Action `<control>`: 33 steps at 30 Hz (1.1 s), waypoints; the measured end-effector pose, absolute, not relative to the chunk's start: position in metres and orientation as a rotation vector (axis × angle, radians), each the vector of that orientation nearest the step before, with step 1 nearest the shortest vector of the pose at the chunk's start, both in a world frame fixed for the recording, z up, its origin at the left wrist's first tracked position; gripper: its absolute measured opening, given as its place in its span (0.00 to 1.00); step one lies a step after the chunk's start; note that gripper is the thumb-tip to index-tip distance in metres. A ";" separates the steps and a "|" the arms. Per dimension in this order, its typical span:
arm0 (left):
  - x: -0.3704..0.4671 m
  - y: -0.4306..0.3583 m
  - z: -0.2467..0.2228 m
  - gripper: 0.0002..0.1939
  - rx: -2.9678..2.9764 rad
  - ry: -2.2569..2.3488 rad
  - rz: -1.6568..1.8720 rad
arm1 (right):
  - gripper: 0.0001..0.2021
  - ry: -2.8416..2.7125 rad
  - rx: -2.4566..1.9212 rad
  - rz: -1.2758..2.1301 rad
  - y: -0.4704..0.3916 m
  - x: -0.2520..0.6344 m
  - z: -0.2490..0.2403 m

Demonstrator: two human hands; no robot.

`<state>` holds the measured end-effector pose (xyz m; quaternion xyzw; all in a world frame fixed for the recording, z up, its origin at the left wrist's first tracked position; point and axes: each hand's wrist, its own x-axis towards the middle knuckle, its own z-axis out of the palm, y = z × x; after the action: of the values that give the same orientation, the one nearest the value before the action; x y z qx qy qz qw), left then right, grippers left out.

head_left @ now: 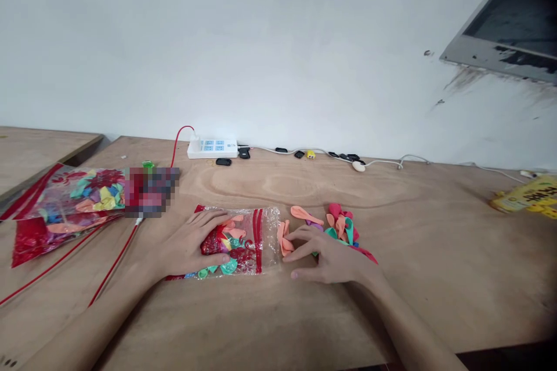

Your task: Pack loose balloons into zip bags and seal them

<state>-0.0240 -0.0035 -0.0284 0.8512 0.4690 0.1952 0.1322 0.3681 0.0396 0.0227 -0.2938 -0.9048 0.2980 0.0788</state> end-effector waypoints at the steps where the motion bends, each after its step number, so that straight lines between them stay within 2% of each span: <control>1: -0.024 -0.004 -0.028 0.43 2.470 1.360 0.560 | 0.13 -2.720 -0.856 0.880 0.037 0.365 0.023; 4: -0.025 -0.003 -0.027 0.44 2.466 1.357 0.525 | 0.09 -2.712 -0.833 0.847 0.033 0.358 0.023; 11: -0.025 -0.003 -0.027 0.45 2.475 1.354 0.514 | 0.13 -2.195 -1.092 0.902 0.046 0.364 0.026; 15: -0.024 -0.003 -0.028 0.44 2.476 1.360 0.514 | 0.16 -1.881 -1.186 0.782 0.048 0.362 0.023; 19: -0.023 -0.004 -0.028 0.45 2.473 1.372 0.519 | 0.14 -2.080 -1.085 0.660 0.036 0.344 0.009; 24: -0.020 -0.005 -0.024 0.44 2.478 1.345 0.574 | 0.13 -2.441 -0.833 0.679 0.027 0.314 0.003; 29: -0.019 -0.005 -0.023 0.44 2.473 1.351 0.569 | 0.19 -2.562 -0.672 0.807 0.041 0.279 0.008; 33: -0.020 -0.005 -0.025 0.45 2.459 1.374 0.545 | 0.24 -2.689 -0.297 0.815 0.053 0.256 -0.005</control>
<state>-0.0198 -0.0046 -0.0252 0.8492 0.4743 0.1884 0.1358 0.2561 0.0532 -0.0049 -0.1037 -0.9398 0.2850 0.1574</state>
